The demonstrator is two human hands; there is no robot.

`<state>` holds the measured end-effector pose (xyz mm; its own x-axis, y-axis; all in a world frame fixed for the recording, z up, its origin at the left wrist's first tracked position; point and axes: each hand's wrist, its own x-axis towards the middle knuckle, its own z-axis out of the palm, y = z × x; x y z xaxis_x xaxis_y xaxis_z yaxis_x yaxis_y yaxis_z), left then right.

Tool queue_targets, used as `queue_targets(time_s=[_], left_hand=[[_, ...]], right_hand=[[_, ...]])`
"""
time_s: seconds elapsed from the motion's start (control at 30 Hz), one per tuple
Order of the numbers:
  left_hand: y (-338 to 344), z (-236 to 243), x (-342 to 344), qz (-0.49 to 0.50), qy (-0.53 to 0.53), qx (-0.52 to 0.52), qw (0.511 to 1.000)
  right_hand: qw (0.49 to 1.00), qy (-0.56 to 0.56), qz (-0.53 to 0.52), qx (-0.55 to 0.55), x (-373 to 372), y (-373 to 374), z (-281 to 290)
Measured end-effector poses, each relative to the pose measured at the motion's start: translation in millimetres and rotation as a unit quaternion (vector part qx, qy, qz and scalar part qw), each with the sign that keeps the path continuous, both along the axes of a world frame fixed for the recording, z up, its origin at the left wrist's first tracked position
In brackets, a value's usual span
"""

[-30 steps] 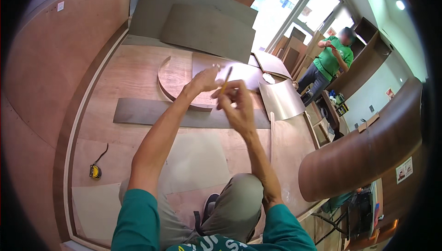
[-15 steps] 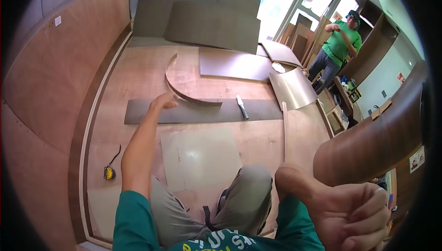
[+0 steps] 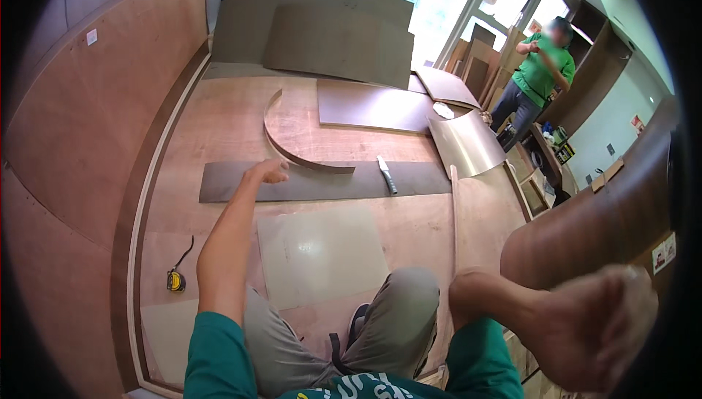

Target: The person measures a tile with a tape measure, aligns a wooden guide over it, and cuts the tile using a utility knife.

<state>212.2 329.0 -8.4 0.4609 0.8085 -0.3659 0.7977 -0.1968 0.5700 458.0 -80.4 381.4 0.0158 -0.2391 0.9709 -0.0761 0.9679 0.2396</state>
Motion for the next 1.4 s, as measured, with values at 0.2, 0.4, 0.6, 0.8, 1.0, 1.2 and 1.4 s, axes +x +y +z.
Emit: queue_targets(time_s=[0.2, 0.4, 0.6, 0.8, 1.0, 1.2, 1.4], left_hand=[[-2, -6, -4, -0.015, 0.006, -0.008, 1.0], [13, -19, -3, -0.039, -0.049, 0.0, 0.998], [21, -25, -40, -0.005, -0.212, 0.016, 0.977], [-17, 35, 19, -0.039, -0.072, -0.011, 0.997], [-11, 17, -1, -0.032, -0.084, -0.011, 0.996], [-5, -6, -10, -0.035, -0.097, -0.031, 0.994], [-6, -7, 20, -0.067, -0.088, -0.025, 0.994]], right_hand=[[0.914, -0.226, 0.18, -0.284, -15, 30, -14], [0.832, -0.359, 0.25, -0.341, -51, 62, -40], [0.793, -0.477, 0.017, -0.379, -120, 215, -63], [0.776, -0.421, -0.295, -0.367, -82, 336, -17], [0.642, -0.37, -0.581, -0.339, 13, 405, 44], [0.643, -0.24, -0.545, -0.482, 98, 382, 57], [0.606, -0.312, -0.509, -0.525, 103, 380, -26]])
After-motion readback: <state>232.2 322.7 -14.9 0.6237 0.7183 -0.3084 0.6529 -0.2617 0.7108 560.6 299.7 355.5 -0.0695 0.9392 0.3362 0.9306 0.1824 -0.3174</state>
